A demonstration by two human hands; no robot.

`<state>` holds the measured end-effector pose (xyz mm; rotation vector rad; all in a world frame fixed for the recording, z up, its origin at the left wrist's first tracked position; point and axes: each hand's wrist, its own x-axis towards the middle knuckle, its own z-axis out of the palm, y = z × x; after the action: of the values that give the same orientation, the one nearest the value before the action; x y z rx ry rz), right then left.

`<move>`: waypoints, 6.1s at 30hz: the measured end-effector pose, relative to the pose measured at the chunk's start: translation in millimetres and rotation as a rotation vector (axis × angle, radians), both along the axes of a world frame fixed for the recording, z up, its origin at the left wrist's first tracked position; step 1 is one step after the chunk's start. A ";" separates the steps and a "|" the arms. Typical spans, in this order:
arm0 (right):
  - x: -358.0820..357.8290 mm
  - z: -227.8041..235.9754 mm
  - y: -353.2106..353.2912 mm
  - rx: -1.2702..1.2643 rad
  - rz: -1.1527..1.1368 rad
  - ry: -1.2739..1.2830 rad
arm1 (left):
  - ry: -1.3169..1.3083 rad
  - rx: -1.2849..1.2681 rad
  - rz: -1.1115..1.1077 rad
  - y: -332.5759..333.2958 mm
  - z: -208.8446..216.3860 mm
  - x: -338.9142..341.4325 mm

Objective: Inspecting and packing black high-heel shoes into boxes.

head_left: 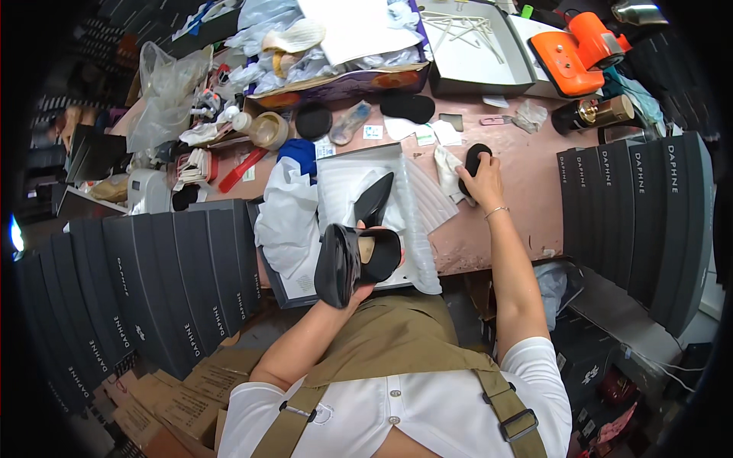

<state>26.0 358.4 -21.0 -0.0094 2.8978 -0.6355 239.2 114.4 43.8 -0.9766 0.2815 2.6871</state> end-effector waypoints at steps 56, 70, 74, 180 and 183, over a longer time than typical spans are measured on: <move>212.8 185.5 -175.5 -0.986 0.422 -0.258 | 0.264 -0.190 0.298 -37.8 76.1 72.5; 227.8 191.7 -173.4 -1.007 0.695 -0.099 | 0.391 -0.301 -0.065 -74.4 52.2 73.7; 226.3 192.0 -168.9 -0.945 0.755 -0.211 | 0.510 -0.281 -0.114 -74.7 -7.7 74.8; 165.8 138.6 -153.2 -0.126 0.843 0.366 | -0.109 -0.201 0.257 -62.2 22.7 101.0; 177.8 148.6 -149.8 -0.503 0.875 0.066 | -0.043 -0.221 0.209 -55.6 33.4 95.9</move>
<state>203.8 208.6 127.6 -1.2712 2.3225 -1.1135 335.1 58.8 77.1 -1.1851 0.5020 2.8641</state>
